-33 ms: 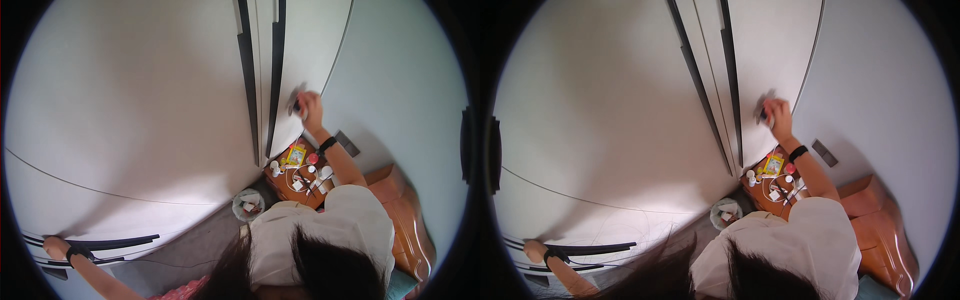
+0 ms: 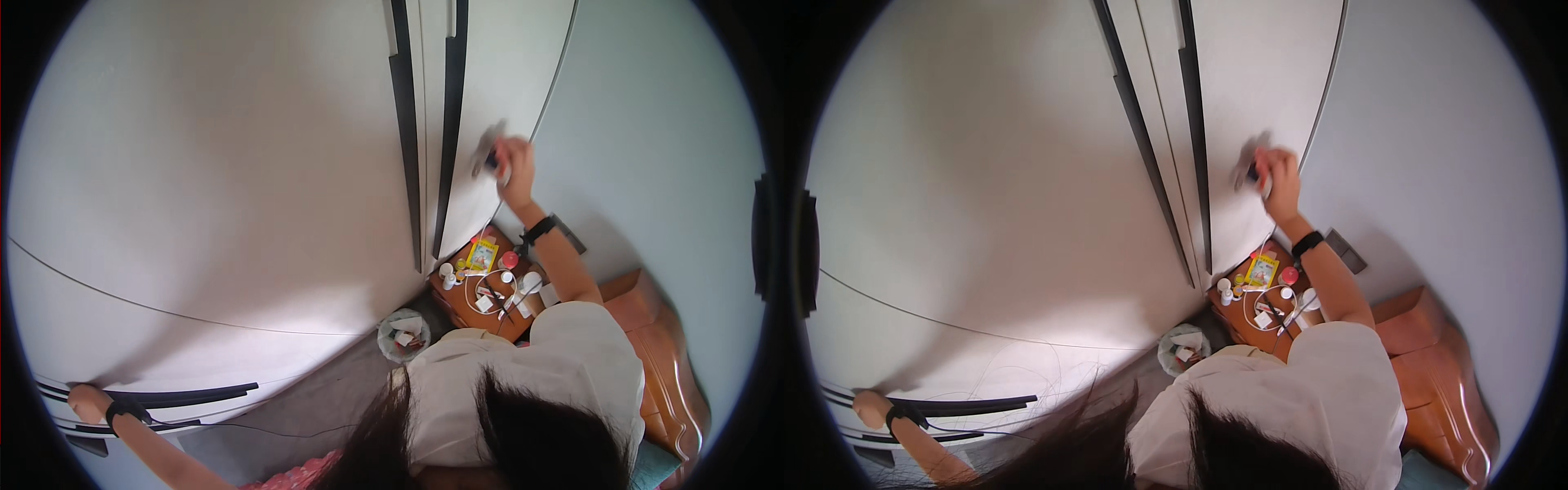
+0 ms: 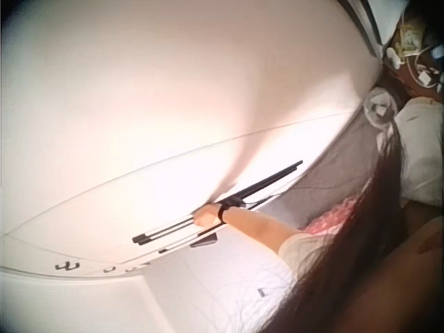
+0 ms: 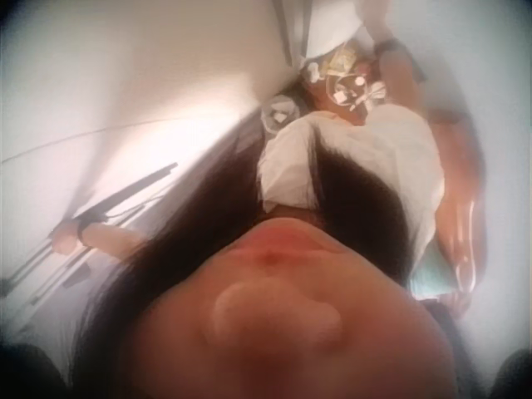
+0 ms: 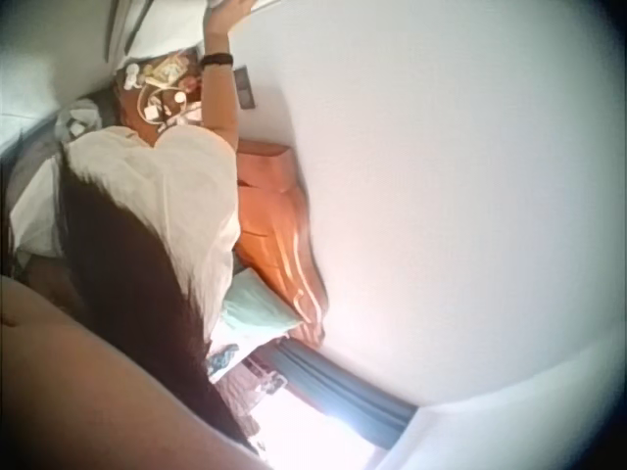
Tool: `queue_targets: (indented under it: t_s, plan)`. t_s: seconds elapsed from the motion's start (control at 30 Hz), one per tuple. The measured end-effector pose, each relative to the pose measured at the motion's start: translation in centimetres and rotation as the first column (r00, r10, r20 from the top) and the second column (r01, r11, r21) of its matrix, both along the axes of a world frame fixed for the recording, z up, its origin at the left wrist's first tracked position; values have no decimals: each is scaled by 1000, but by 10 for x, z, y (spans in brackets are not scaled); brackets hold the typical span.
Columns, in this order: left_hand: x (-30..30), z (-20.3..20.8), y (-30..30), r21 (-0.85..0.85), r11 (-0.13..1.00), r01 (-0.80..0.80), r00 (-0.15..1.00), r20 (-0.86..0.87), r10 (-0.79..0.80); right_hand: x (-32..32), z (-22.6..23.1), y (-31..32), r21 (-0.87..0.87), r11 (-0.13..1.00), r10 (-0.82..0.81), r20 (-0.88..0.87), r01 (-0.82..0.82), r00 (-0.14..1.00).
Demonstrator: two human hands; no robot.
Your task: The person wipes the exterior surface of a white wardrobe cabinet using a cloth. They hold the cabinet handle with one hand and wipe the surface with the other, moving along the vertical seams and flat panels.
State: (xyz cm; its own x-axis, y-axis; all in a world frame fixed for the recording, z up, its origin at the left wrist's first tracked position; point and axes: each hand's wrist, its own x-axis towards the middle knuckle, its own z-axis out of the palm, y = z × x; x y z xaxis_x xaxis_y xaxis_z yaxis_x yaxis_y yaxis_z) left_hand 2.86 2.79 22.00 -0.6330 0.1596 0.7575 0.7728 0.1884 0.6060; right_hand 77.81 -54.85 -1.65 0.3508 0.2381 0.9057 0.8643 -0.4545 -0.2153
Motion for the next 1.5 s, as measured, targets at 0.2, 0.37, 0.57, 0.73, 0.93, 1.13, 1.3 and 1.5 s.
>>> queue_targets:
  t_s: [0.2,0.37,0.57,0.73,0.93,1.13,1.3,1.5]
  plan:
    - [-61,1,44,82,997,-10,980,200,-6,25,208,19,214,975,-22,376,-64,926]
    - [-19,1,33,6,1000,7,961,278,-9,17,315,48,329,930,-54,562,-164,825]
    - [-10,11,6,3,1000,20,968,251,-20,6,315,83,429,883,-63,509,-190,859]
    - [-20,12,2,20,1000,-2,972,234,-3,-6,299,87,419,898,-103,499,-135,861]
    - [-4,2,23,41,999,11,964,265,-22,1,262,83,316,949,-198,631,-15,750]
    - [-109,-13,73,-21,993,-119,976,-184,114,11,180,93,217,961,-2,622,-171,783]
    - [-70,-12,70,-133,955,-264,943,-245,227,1,151,93,289,949,-57,546,-124,836]
    - [-60,-4,40,-60,993,-100,994,43,103,0,122,95,313,932,9,489,-185,872]
